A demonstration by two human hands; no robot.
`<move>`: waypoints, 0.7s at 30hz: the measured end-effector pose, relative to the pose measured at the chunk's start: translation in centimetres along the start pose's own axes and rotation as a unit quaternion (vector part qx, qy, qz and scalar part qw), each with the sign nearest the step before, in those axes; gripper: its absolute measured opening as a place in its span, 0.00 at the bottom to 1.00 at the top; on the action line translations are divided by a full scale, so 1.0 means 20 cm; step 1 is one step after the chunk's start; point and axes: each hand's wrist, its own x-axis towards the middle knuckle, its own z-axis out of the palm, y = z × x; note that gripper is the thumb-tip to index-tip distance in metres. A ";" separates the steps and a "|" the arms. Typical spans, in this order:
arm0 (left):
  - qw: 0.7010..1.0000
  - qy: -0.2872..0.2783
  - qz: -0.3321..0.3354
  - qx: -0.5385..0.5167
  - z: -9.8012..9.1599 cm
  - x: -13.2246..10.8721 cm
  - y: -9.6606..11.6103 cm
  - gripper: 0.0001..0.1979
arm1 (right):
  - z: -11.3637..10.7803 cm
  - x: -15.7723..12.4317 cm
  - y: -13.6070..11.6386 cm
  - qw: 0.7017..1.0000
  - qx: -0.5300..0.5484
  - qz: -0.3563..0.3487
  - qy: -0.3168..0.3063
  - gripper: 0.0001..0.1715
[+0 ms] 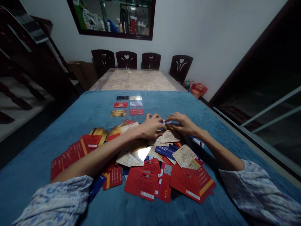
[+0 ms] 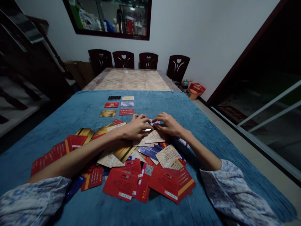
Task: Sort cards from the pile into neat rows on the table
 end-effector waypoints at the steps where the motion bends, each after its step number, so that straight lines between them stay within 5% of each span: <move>1: 1.000 0.001 -0.009 -0.001 0.00 0.00 0.00 0.14 | -0.01 0.00 -0.01 1.000 0.004 -0.001 -0.010 0.15; 10: 0.997 0.018 -0.071 -0.014 -0.02 -0.01 -0.01 0.13 | -0.11 -0.06 -0.06 0.992 0.012 0.003 -0.125 0.24; 21: 0.999 0.007 -0.031 -0.010 -0.06 -0.02 -0.01 0.09 | -0.04 -0.04 -0.04 0.994 -0.017 -0.003 -0.108 0.25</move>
